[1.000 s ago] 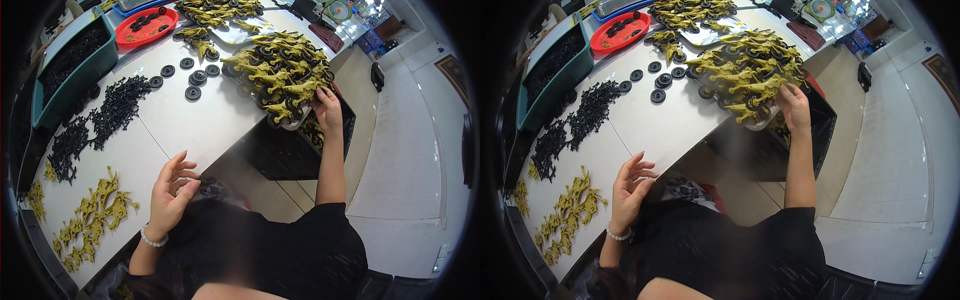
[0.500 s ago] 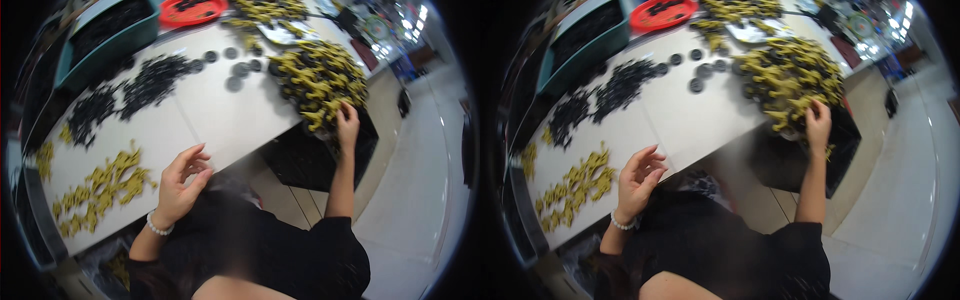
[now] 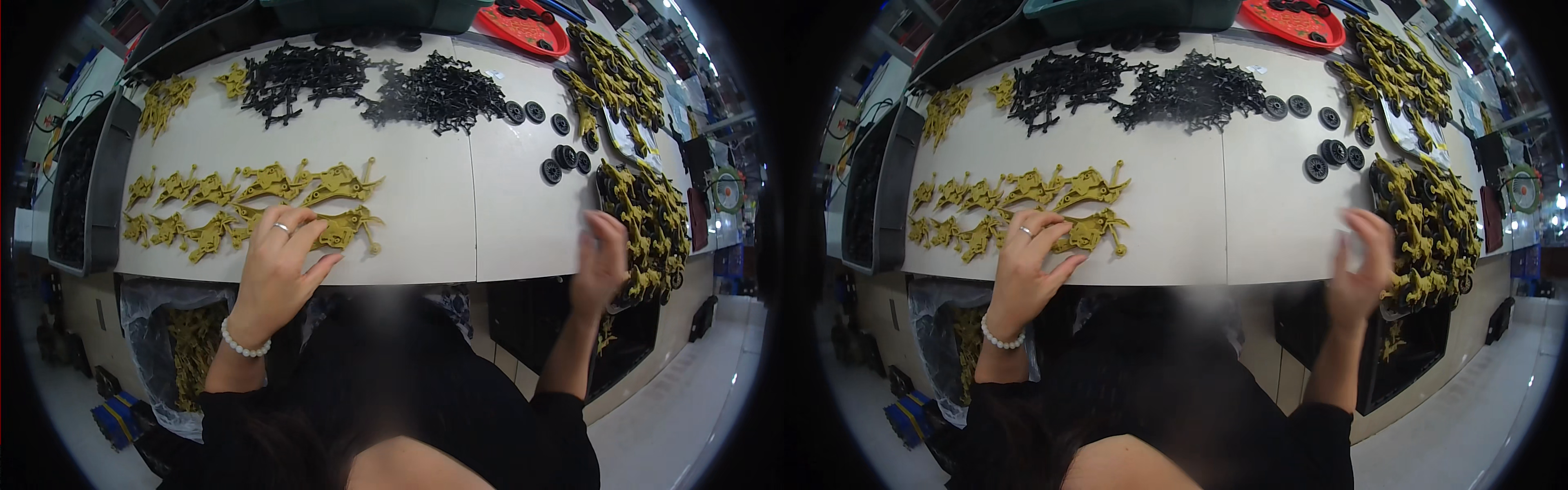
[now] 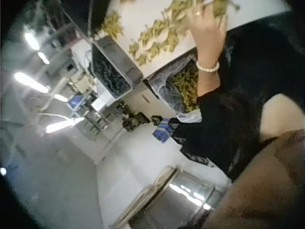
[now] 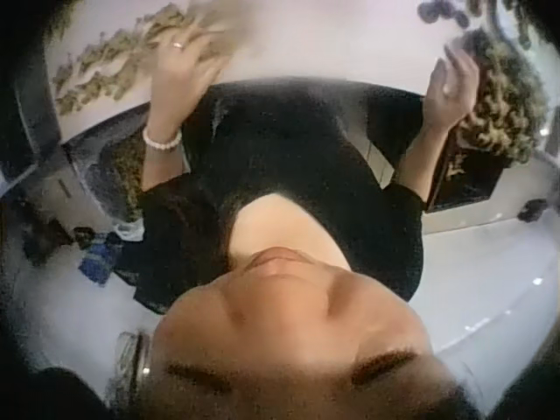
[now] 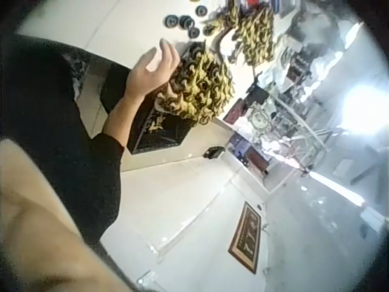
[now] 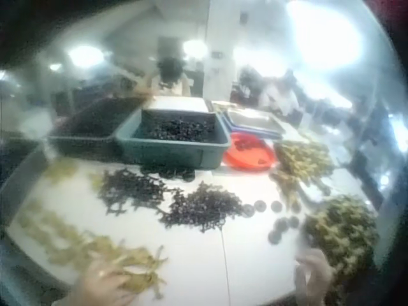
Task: The person assembles a plastic toy motorcycle by hand, attaching toy wheels to a toy motorcycle frame with plastic axles.
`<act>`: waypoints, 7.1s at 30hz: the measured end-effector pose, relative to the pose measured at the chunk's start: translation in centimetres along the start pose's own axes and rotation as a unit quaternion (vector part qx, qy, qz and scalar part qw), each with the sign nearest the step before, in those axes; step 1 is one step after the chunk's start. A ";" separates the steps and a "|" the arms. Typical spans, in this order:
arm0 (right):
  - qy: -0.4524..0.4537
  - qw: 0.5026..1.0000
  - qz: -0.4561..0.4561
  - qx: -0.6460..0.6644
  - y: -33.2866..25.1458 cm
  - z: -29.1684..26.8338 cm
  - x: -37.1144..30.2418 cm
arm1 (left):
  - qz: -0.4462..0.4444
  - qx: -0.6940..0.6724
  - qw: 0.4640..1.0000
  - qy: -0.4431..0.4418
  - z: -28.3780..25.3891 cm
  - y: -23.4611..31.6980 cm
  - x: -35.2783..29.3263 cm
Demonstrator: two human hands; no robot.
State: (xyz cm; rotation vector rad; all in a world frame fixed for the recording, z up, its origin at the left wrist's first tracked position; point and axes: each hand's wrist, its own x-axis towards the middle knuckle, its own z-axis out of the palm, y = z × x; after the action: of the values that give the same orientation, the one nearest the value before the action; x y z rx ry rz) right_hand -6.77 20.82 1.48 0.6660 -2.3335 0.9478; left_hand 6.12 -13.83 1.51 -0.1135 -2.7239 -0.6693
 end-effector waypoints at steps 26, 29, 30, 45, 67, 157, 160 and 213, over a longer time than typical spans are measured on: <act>-0.276 0.955 0.066 -0.083 3.6 12.3 12.4 | 0.022 -0.102 0.991 -0.090 5.1 2.6 3.7; -0.267 0.956 0.049 -0.107 3.8 13.3 12.0 | -0.041 -0.141 0.979 -0.140 4.7 2.7 4.0; -0.268 0.955 0.041 -0.118 3.8 13.7 12.0 | -0.095 -0.212 0.954 -0.191 4.3 2.6 4.4; -0.191 0.981 0.019 0.029 2.2 11.7 8.3 | -0.296 -0.777 0.503 -0.238 6.5 2.6 4.8; -0.219 0.952 -0.064 0.202 -6.1 8.0 1.9 | -0.324 -0.722 0.584 -0.181 5.6 4.3 5.1; -0.505 0.690 0.238 0.461 -7.7 8.6 5.7 | -0.237 -0.630 0.624 -0.398 2.9 3.0 2.5; -0.507 0.694 0.219 0.463 -7.7 8.5 6.0 | -0.265 -0.623 0.616 -0.404 2.8 3.3 3.1; -0.436 0.698 0.280 0.496 -4.6 7.6 2.7 | -0.292 -0.682 0.548 -0.387 5.9 3.4 4.1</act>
State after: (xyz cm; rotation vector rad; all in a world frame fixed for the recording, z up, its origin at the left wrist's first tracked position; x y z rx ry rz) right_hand -8.13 11.69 0.77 0.9395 -2.6833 2.7993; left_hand 1.01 -8.08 -0.54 0.2238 -1.8535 -3.4354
